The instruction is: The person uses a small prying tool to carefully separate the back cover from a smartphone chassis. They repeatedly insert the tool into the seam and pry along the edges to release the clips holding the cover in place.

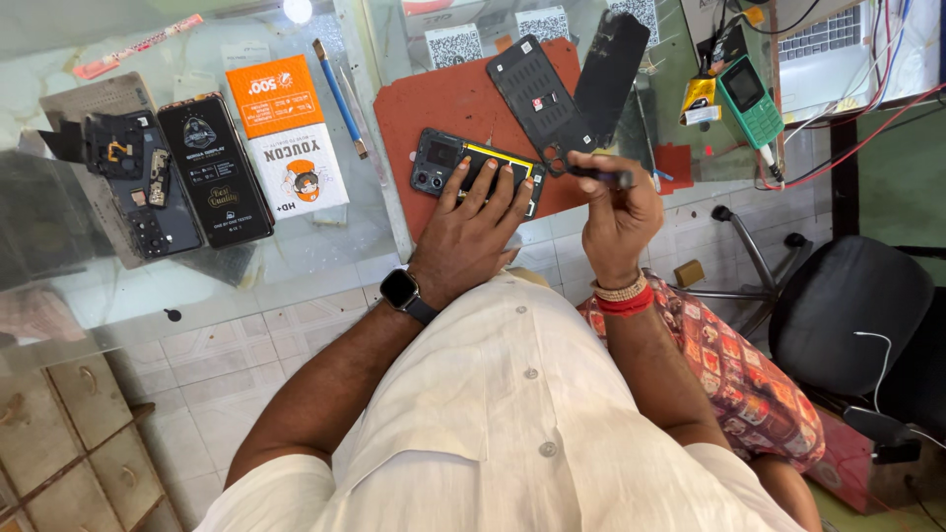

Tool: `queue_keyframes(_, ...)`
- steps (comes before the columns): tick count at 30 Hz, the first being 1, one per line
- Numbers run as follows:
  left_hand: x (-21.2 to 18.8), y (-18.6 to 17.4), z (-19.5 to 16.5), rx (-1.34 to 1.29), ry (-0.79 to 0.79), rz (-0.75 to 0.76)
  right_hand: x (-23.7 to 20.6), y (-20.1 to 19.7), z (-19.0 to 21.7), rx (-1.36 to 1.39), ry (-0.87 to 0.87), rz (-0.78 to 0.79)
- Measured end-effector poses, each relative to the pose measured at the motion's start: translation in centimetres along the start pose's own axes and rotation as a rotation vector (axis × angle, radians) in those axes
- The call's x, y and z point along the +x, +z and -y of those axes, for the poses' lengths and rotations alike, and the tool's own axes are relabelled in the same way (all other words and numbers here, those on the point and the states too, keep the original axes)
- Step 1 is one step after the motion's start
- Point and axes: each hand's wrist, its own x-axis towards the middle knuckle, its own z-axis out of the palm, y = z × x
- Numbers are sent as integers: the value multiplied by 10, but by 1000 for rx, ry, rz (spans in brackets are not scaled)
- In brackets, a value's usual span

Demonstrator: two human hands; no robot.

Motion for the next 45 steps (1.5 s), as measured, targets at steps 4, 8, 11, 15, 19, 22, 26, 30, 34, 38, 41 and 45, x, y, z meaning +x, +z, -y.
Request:
queue_keyframes(4,1,-1,-2,7,-1,12,-10,4,-15,111,-42,-88)
queue_keyframes(8,1,-1,-3,-4,-3,3,-13,1,-27,-57,-70,-24)
queue_keyframes(11,2,-1,-4,-12,-1,-8,-15,0,-32,-76,-79,-28)
queue_keyframes(15,2,0,-4,0,-5,-11,-17,0,-35,-51,-64,-40)
queue_keyframes(19,1,2,-4,1,-1,-15,-16,-1,-35,-57,-58,-27)
queue_keyframes(22,1,4,-4,2,-4,-3,-14,-1,-36,-70,-71,-27)
queue_keyframes(26,2,5,-3,13,-2,4,-13,-1,-37,-77,-84,-15)
queue_keyframes(30,2,3,-3,5,-1,10,-11,0,-32,-134,-111,11)
queue_keyframes(34,2,2,-3,-3,2,11,-4,2,-20,-206,-159,63)
queue_keyframes(38,1,0,-3,3,0,0,12,1,-2,-501,-379,164)
queue_keyframes(41,0,-2,-2,18,12,1,23,4,15,-593,-425,235)
queue_keyframes(45,-3,-2,0,39,23,19,35,10,32,-589,-393,294)
